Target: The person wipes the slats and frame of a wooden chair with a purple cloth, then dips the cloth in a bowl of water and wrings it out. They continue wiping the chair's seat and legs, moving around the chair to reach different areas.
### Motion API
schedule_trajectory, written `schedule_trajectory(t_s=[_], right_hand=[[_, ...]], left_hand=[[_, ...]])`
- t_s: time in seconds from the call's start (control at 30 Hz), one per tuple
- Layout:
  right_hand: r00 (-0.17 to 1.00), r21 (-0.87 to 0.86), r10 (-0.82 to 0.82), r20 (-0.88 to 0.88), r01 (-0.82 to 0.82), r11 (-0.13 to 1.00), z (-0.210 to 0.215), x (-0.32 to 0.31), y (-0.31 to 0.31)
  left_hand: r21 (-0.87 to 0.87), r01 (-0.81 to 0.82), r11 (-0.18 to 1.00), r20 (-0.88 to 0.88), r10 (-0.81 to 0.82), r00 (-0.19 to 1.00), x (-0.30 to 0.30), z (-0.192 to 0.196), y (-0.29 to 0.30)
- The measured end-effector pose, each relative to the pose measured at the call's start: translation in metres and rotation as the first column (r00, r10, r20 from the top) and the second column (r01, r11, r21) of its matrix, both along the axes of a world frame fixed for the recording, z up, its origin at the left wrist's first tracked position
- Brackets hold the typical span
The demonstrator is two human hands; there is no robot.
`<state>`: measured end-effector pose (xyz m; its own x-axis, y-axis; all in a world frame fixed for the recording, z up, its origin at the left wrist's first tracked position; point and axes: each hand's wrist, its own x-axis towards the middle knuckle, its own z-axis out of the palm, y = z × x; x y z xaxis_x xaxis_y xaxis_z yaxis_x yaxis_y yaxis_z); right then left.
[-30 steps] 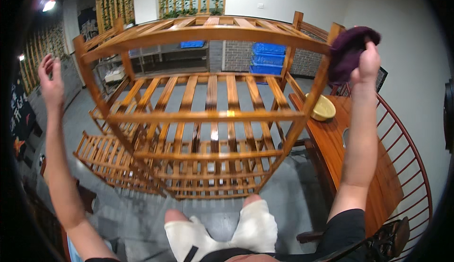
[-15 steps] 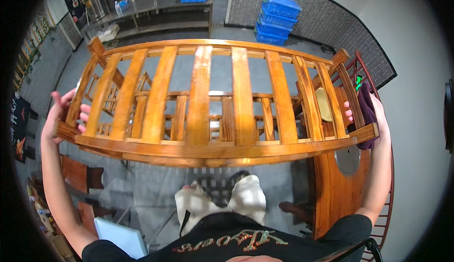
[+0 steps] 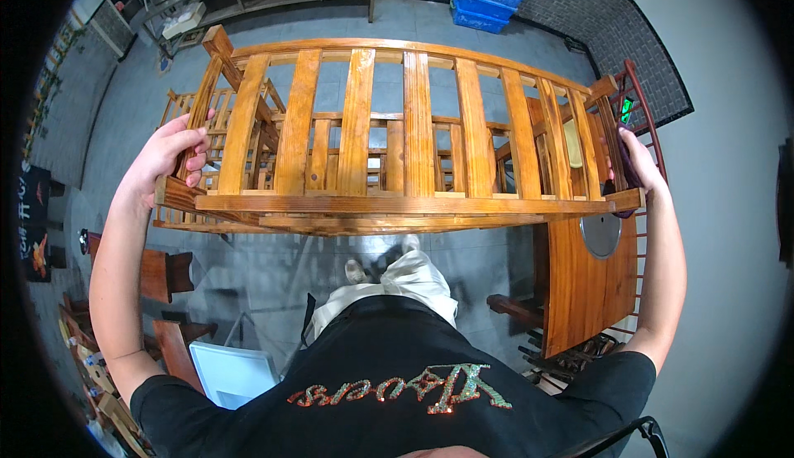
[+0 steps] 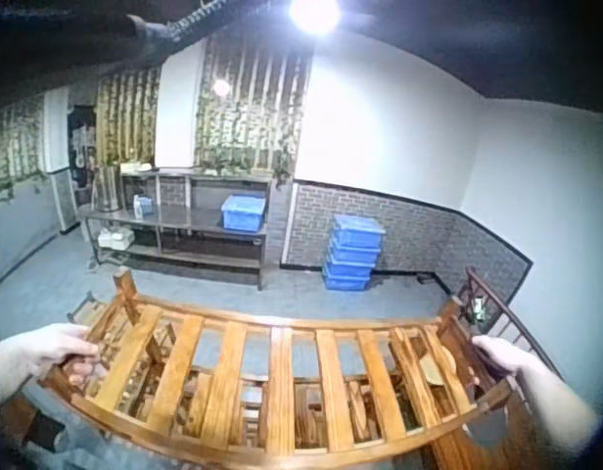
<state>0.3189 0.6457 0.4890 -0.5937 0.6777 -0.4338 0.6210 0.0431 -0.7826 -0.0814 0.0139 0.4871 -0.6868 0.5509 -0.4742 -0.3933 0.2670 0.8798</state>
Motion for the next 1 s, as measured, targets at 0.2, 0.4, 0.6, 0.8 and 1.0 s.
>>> schedule_trajectory(t_s=[0.2,0.4,0.6,0.8,1.0], right_hand=[[1.0,0.12,0.016,-0.016,-0.014,0.993,0.021,0.005,0.001],[0.996,0.255,0.066,-0.055,-0.05,0.966,0.106,-0.038,0.025],[0.973,0.363,0.092,-0.213,-0.008,0.932,0.122,-0.033,0.064],[0.95,0.386,0.174,-0.261,-0.062,0.921,0.063,-0.062,0.098],[0.997,0.181,0.069,-0.046,-0.059,0.982,-0.107,-0.173,0.122]], left_hand=[[-0.019,0.082,0.996,-0.156,-0.084,0.984,-0.046,0.014,-0.01],[0.102,0.032,0.994,-0.177,-0.013,0.984,-0.102,0.084,0.016],[0.151,0.064,0.986,-0.375,-0.002,0.927,-0.102,0.094,0.023],[0.052,0.087,0.995,-0.442,-0.056,0.895,-0.09,0.061,0.053],[-0.227,-0.097,0.969,-0.167,0.059,0.984,-0.169,-0.098,0.146]])
